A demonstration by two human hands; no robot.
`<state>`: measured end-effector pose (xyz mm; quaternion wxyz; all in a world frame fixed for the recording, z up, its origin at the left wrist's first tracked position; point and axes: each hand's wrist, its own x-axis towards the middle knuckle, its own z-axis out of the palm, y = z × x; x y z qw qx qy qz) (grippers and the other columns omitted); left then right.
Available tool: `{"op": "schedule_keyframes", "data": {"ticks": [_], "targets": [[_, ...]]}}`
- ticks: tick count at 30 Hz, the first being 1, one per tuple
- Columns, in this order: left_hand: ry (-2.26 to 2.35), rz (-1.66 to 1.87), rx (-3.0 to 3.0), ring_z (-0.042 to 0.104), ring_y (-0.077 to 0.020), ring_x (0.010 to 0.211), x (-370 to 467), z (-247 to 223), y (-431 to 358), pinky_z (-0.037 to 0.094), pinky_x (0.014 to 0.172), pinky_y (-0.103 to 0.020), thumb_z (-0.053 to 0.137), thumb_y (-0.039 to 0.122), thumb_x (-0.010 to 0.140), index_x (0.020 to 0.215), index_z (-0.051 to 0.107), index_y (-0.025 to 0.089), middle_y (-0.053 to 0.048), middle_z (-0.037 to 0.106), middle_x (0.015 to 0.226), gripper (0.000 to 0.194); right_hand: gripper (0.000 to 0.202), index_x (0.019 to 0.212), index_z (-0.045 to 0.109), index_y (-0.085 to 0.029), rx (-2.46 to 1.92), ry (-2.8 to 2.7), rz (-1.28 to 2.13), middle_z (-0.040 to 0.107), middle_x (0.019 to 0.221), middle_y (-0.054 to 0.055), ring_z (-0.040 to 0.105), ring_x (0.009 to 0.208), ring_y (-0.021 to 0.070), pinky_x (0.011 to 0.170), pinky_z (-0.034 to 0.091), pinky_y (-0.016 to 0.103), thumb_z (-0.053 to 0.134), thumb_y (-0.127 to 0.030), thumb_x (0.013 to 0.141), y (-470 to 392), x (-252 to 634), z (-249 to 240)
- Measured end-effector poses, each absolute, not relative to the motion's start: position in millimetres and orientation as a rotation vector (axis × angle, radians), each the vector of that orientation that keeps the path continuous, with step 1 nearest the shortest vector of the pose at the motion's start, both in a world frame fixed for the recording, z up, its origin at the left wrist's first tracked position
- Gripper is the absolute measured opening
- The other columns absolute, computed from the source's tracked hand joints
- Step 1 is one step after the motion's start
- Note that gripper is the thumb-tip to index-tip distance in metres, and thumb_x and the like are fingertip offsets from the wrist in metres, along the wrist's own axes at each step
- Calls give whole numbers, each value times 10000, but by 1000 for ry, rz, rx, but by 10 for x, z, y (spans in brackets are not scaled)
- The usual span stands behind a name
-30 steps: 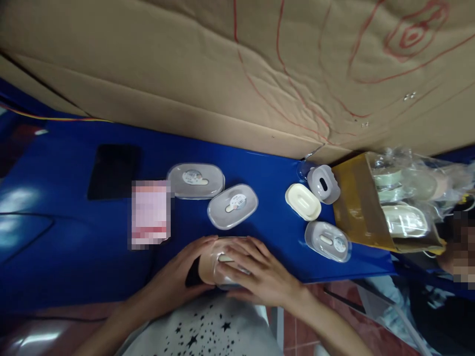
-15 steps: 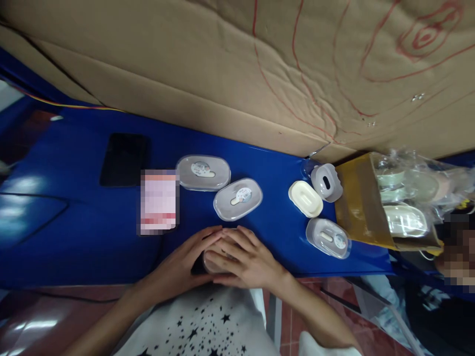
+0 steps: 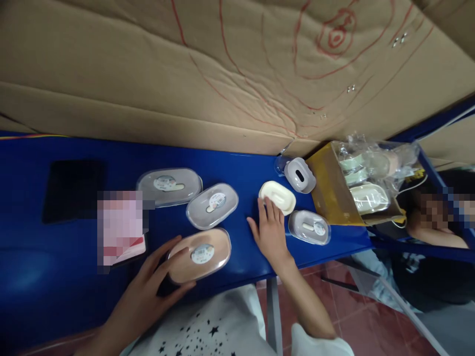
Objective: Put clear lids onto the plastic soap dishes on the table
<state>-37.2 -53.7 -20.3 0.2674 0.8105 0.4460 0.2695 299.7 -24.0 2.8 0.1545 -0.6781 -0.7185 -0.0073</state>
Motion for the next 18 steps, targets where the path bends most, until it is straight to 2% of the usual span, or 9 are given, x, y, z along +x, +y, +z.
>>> {"op": "schedule_keyframes", "data": {"ticks": [3,8,12,15,17,18], "targets": [[1260,750,2157,607,-388,1449,-296,-182,-511,616,1118,-616,656,476,1068,1637,430,387,-109,459,1680,619,579,1714,377,-271,-1853,-2157,178,651,1564,148,621,1446,356,1169,528,610,496,-327,1151,-488,2878,159],[1390,810,2088,561,-421,1490,-131,-171,-431,583,1141,-671,675,444,1062,1655,400,378,-131,423,1701,657,517,1652,470,-273,-1681,-2271,351,694,1527,87,661,1402,300,1138,567,562,481,-226,1137,-914,2759,267],[1452,869,2078,536,-419,1515,63,-129,-252,547,1182,-671,696,408,1057,1687,341,386,-144,409,1699,723,430,1540,594,-232,-1452,-2381,444,728,1484,70,680,1375,239,1190,560,482,524,-211,1117,-1081,2683,232],[1465,917,2134,442,-446,1584,183,-56,-157,509,1214,-676,720,359,1046,1723,274,358,-166,302,1769,811,345,1461,642,-226,-1237,-2429,515,738,1472,34,663,1391,178,1234,525,400,531,-247,1136,-1042,2705,299],[1466,1007,2246,384,-460,1614,214,-6,-179,493,1229,-649,767,287,1011,1721,301,317,-175,223,1808,850,336,1458,636,-233,-1199,-2390,466,733,1479,31,651,1407,170,1215,536,398,505,-251,1150,-918,2830,398],[1426,1059,2326,398,-448,1607,215,11,-216,497,1231,-612,786,242,991,1697,361,295,-174,240,1804,825,347,1472,627,-235,-1249,-2348,403,726,1488,43,647,1416,183,1203,542,419,494,-242,1151,-830,2927,451]]}}
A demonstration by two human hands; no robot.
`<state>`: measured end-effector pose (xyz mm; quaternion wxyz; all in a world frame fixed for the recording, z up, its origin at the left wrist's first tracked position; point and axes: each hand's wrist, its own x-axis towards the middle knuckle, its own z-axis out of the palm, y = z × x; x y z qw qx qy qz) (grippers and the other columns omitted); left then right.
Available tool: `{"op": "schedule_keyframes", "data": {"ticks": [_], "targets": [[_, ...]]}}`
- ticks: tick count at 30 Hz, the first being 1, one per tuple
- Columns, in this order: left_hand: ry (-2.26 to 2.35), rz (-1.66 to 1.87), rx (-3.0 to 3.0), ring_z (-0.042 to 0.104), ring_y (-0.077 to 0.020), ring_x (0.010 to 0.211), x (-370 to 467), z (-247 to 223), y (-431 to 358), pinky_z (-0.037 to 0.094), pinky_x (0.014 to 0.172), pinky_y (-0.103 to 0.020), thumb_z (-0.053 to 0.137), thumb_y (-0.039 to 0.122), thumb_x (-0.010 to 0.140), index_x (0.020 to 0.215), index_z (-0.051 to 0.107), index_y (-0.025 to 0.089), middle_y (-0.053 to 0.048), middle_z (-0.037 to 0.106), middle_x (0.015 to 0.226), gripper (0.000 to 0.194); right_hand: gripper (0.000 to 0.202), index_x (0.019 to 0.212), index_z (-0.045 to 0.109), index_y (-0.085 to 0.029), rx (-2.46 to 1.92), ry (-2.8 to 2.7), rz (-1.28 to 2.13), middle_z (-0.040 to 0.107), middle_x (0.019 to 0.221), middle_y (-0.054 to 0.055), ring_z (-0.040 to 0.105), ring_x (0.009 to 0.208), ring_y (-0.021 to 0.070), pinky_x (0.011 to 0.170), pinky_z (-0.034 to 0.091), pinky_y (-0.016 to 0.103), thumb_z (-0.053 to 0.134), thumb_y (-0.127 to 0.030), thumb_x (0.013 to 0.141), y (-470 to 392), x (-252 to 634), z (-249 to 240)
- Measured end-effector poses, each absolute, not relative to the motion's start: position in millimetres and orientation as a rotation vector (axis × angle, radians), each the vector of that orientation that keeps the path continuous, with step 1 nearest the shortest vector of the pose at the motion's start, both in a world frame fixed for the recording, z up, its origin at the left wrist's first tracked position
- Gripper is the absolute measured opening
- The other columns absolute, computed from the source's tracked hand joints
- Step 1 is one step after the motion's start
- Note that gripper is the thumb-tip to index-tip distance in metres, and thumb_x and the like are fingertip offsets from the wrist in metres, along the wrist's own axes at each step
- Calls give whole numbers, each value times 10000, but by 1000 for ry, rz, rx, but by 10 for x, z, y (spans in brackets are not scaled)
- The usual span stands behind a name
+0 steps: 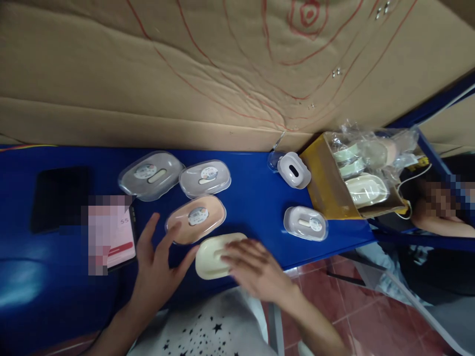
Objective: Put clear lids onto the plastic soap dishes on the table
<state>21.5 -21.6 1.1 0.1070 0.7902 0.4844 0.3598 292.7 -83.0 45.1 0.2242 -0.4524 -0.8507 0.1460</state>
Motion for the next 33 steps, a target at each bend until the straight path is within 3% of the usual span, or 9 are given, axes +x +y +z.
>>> {"op": "schedule_keyframes", "data": {"ticks": [2,5,8,11,16,19,22,26,33], "targets": [[1214,1060,2507,499,-386,1542,195,19,-326,510,1215,-525,776,185,985,1589,524,256,-166,403,1731,658,385,1513,607,-223,-1489,-2237,232,689,1534,93,628,1443,242,1197,533,486,503,-241,1144,-615,3154,534],[914,805,2632,607,-322,1431,142,-34,-493,476,1221,-503,677,289,1063,1369,694,238,-135,629,1545,311,472,1578,568,-150,-1943,-2161,-5,578,1635,192,546,1520,375,1230,460,610,524,-292,1131,-247,3440,532],[942,677,2610,619,-306,1415,66,-98,-574,432,1242,-515,617,351,1096,1284,735,254,-114,677,1504,242,545,1628,510,-91,-2208,-2199,-70,506,1680,240,501,1549,425,1251,405,650,492,-291,1121,148,3528,392],[959,695,2630,637,-286,1385,-34,-106,-567,452,1211,-489,614,237,1085,1274,736,256,-108,699,1466,226,593,1667,433,-43,-2278,-2219,-30,446,1711,271,497,1552,412,1253,404,618,438,-253,1113,574,3461,239],[938,744,2650,657,-298,1337,-134,-62,-517,511,1126,-498,598,183,1090,1247,724,231,-131,709,1417,206,666,1678,346,47,-2398,-2017,-95,292,1750,362,319,1638,482,1285,303,662,467,-268,1104,1103,3304,138],[916,740,2652,647,-308,1345,-146,-54,-507,528,1108,-515,587,183,1098,1264,711,221,-143,698,1428,211,645,1668,398,5,-2393,-1998,-54,375,1717,352,367,1607,490,1260,327,680,485,-295,1104,1070,3236,149],[906,738,2640,641,-311,1347,-152,-56,-505,548,1089,-513,571,182,1100,1255,708,216,-145,697,1419,210,581,1679,434,-144,-2117,-2153,83,483,1691,236,463,1552,407,1234,399,633,440,-313,1123,820,3217,191],[900,755,2607,642,-315,1336,-157,-63,-506,564,1069,-508,595,192,1082,1273,702,215,-148,688,1424,220,582,1693,414,-279,-1798,-2303,295,428,1746,142,415,1597,349,1259,398,609,464,-428,1133,518,3303,234],[916,766,2568,672,-298,1262,-138,-38,-498,559,1040,-485,588,202,1088,1156,707,214,-125,716,1362,138,598,1647,485,-198,-1914,-2184,82,506,1689,189,443,1588,377,1277,379,611,486,-484,1121,408,3528,199]]}}
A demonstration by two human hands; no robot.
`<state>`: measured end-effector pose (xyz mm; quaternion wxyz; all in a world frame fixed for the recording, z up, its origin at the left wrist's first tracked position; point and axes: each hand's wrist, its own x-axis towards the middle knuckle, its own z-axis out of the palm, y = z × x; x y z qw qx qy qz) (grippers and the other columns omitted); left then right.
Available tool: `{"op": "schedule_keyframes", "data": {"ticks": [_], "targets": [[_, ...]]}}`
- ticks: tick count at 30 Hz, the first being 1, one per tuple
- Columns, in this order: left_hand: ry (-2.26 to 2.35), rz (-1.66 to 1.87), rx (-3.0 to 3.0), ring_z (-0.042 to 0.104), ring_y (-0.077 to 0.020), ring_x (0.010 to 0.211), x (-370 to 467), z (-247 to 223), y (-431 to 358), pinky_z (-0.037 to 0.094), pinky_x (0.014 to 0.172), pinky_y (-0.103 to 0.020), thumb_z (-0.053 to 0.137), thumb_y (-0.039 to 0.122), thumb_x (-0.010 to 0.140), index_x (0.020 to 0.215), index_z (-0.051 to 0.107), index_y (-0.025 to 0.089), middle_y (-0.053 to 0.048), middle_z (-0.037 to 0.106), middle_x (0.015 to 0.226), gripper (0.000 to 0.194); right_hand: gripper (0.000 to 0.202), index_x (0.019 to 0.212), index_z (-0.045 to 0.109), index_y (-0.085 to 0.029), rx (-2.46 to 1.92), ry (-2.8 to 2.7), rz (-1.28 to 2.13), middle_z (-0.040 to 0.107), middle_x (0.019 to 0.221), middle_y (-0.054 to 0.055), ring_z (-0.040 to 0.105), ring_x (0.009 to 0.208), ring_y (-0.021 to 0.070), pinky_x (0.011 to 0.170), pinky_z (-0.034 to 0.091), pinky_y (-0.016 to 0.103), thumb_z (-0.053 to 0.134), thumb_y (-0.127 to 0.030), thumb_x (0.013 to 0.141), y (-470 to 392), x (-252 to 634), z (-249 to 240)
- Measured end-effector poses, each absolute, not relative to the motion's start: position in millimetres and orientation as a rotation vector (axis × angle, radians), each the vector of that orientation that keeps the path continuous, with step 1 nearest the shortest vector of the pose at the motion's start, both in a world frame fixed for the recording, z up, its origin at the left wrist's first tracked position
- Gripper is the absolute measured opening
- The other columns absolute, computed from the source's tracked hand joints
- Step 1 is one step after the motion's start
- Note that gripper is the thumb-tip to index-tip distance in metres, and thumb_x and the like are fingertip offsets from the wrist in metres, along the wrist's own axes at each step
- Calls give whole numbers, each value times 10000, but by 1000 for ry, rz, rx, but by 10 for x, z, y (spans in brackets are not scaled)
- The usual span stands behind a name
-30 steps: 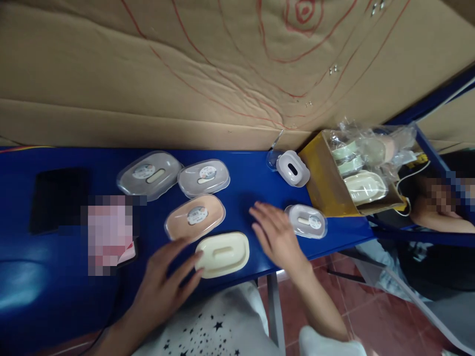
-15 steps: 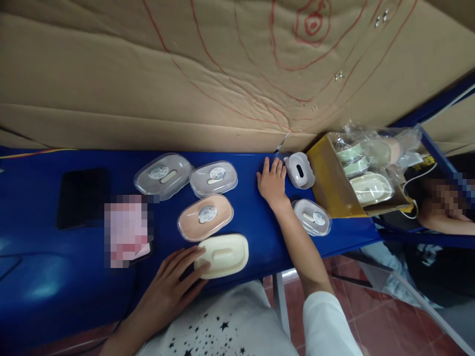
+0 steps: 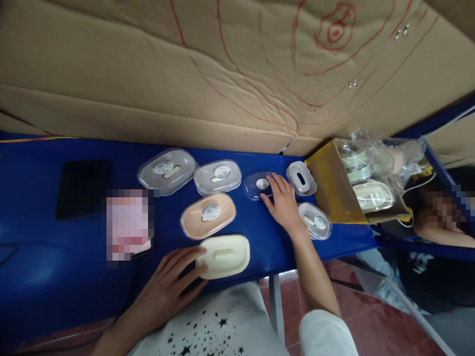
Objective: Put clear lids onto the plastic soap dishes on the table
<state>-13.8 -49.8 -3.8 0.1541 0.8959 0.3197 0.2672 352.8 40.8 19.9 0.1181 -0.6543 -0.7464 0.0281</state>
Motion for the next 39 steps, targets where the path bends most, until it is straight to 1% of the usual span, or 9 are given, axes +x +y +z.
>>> {"op": "schedule_keyframes", "data": {"ticks": [6,9,13,18,21,26,31,34,39], "targets": [[918,768,2544,672,-290,1249,-142,-37,-512,560,1042,-466,619,195,1074,1109,706,212,-123,717,1332,95,576,1635,486,-154,-2232,-2030,-133,448,1723,227,436,1593,392,1257,383,620,456,-421,1126,501,3795,427],[911,762,2527,665,-296,1240,-155,-52,-528,574,1020,-472,626,194,1072,1094,705,208,-130,703,1332,83,573,1550,565,-100,-2604,-1692,-194,626,1531,299,584,1448,454,1170,435,649,624,-364,1045,653,3950,521],[914,736,2520,658,-310,1243,-169,-56,-527,592,1005,-495,633,200,1066,1103,707,208,-139,682,1370,84,219,1156,774,-173,-2653,-1616,-29,819,1108,189,780,1079,375,1028,531,549,682,-243,971,746,3986,533],[914,726,2518,679,-299,1223,-191,18,-542,625,995,-489,648,232,1063,1232,698,235,-131,674,1405,176,251,1180,735,-217,-2308,-1576,48,816,1102,121,770,997,294,902,591,418,568,-345,1043,333,3806,668],[934,799,2497,685,-293,1251,-167,87,-595,636,1023,-471,692,231,1047,1376,660,249,-130,659,1438,331,251,1100,736,-265,-1901,-1487,452,769,976,44,715,852,232,770,591,355,642,-489,1039,-132,3631,819],[921,900,2445,640,-307,1395,-47,211,-608,675,985,-436,760,219,1012,1604,481,370,-118,494,1675,672,256,1085,776,-295,-1544,-1449,1417,699,855,0,604,688,161,595,505,280,639,-512,1078,-628,3231,823],[693,774,2524,619,-279,1434,-12,297,-474,636,1079,-442,558,101,1068,1571,553,334,-104,533,1668,554,315,1181,753,-274,-1459,-1316,1597,750,976,18,692,799,160,701,585,290,569,-522,1120,-587,2862,597],[761,808,2510,626,-327,1405,-66,251,-483,627,1083,-514,624,153,1060,1495,593,224,-192,564,1609,442,342,1313,705,-298,-1492,-1481,1374,761,1233,64,742,1117,223,973,634,397,517,-526,1140,-587,2787,563],[1057,822,2382,651,-365,1363,-140,57,-642,645,1039,-568,714,359,1048,1466,590,266,-187,574,1582,446,790,1706,366,-356,-1446,-2143,1017,409,1755,126,416,1615,370,1286,439,612,687,-622,1034,-737,2831,524]]}}
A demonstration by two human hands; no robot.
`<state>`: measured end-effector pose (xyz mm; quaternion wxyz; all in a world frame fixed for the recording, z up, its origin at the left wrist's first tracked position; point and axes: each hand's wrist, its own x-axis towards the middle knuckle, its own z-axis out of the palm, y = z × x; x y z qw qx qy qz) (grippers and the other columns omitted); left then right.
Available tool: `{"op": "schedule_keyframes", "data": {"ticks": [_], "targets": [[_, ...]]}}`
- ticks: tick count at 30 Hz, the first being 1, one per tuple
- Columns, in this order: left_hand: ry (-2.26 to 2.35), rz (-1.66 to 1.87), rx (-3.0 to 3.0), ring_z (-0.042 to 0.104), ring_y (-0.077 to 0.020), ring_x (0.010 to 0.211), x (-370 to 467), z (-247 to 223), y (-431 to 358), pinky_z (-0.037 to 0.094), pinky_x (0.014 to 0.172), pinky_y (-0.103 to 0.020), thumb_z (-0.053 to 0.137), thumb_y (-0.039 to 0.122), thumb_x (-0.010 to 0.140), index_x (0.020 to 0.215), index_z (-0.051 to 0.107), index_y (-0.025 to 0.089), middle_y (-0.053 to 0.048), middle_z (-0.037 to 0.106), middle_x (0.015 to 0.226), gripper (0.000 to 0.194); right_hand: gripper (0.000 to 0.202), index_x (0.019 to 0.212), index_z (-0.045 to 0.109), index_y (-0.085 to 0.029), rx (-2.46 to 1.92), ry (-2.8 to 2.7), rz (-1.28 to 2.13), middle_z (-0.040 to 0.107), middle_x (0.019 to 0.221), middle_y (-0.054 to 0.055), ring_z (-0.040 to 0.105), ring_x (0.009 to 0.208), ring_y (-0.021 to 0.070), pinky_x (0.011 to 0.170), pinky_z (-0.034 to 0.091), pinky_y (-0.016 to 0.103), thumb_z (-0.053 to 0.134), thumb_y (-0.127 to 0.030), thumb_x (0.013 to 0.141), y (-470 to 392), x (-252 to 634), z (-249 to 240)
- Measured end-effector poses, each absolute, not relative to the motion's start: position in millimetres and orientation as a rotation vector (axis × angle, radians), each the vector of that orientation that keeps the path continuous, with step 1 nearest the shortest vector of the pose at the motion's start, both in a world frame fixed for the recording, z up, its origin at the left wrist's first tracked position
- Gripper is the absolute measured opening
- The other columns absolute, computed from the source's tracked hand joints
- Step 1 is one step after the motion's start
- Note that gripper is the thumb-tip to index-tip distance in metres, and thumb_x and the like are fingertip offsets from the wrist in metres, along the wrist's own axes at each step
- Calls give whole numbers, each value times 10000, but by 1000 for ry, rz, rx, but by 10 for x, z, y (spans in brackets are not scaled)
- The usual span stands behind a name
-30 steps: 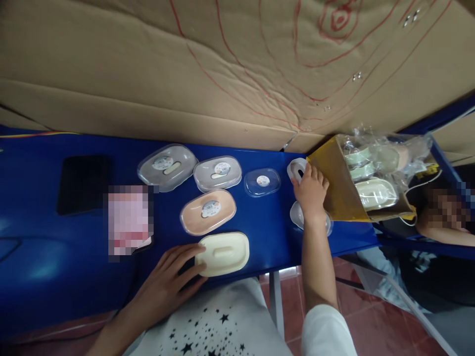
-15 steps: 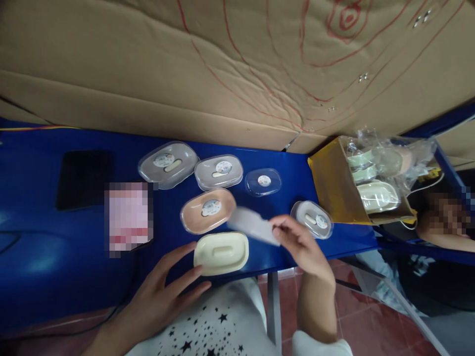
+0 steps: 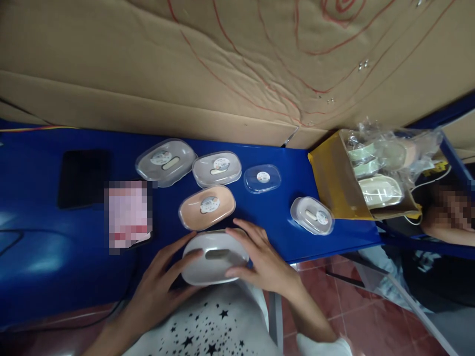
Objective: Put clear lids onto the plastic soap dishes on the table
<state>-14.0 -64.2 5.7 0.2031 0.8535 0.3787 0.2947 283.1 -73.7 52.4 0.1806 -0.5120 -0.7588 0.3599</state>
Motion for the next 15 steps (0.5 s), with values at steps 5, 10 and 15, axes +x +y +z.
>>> {"op": "schedule_keyframes", "data": {"ticks": [5,10,15], "targets": [[1111,768,2380,654,-378,1356,-84,-114,-726,638,1029,-584,730,352,1040,1452,599,242,-207,585,1565,446,1032,1757,249,-361,-1380,-2374,897,310,1809,137,342,1658,382,1284,439,633,828,-602,938,-821,2875,370],[1126,725,2393,652,-396,1354,-80,-198,-714,636,1014,-584,739,325,1025,1452,606,215,-230,575,1568,460,788,1649,486,-383,-1343,-2372,828,352,1799,92,390,1640,362,1272,466,618,847,-487,957,-830,2889,287],[1076,701,2460,627,-389,1382,-102,-205,-706,632,1017,-581,674,358,1073,1477,591,231,-224,532,1604,432,641,1624,522,-350,-1331,-2398,848,284,1827,56,300,1685,309,1299,449,583,763,-352,1031,-858,2903,242]]}}
